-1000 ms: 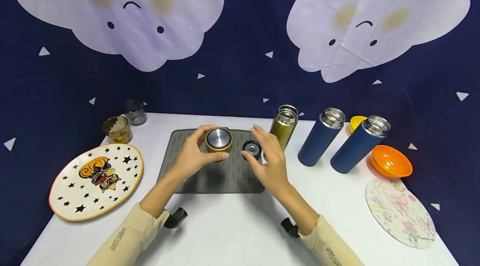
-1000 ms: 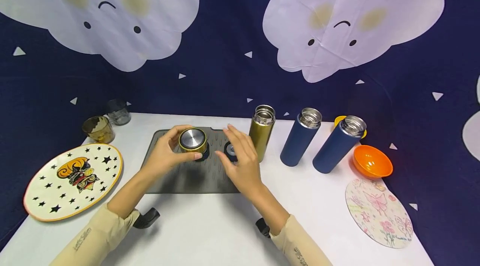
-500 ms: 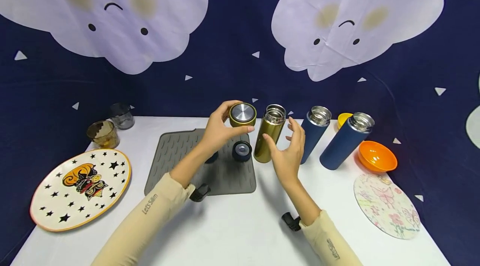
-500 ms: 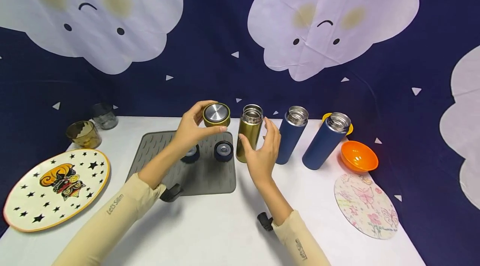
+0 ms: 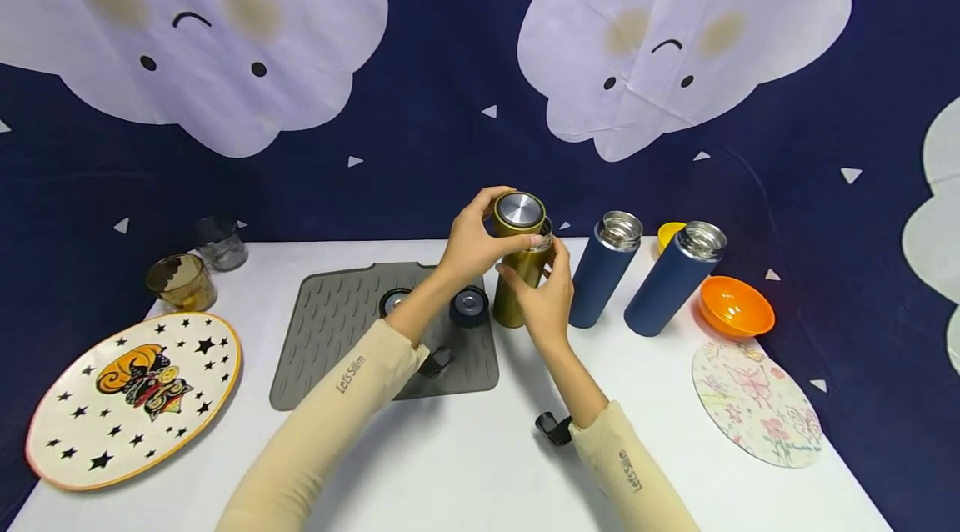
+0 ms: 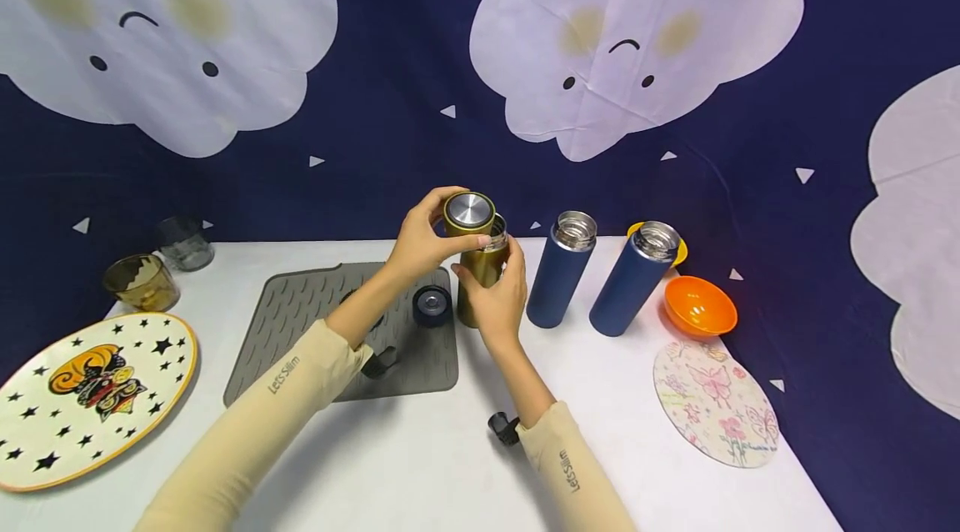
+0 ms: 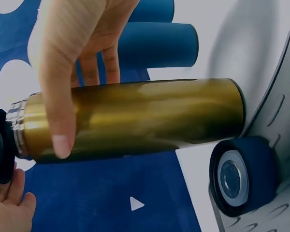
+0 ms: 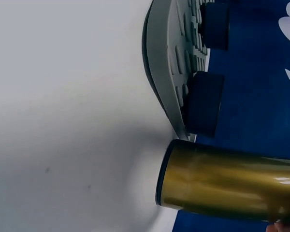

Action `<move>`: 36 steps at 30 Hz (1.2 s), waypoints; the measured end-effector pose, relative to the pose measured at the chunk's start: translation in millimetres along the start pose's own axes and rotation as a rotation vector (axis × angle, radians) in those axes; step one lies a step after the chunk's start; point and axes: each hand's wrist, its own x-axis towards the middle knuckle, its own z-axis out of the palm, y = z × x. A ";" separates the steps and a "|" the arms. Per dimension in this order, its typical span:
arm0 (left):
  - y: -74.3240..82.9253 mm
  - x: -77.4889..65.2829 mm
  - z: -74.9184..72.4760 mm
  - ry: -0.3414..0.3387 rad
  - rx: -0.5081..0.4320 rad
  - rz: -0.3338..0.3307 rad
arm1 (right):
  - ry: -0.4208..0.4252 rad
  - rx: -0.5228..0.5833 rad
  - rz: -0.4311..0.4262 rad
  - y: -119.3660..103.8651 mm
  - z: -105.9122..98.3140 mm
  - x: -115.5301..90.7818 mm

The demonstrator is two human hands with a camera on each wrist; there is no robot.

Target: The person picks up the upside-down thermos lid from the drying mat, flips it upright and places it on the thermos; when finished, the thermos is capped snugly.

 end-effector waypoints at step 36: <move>-32.4 5.6 15.2 0.000 0.126 0.076 | 0.066 -0.040 -0.086 8.0 8.0 0.2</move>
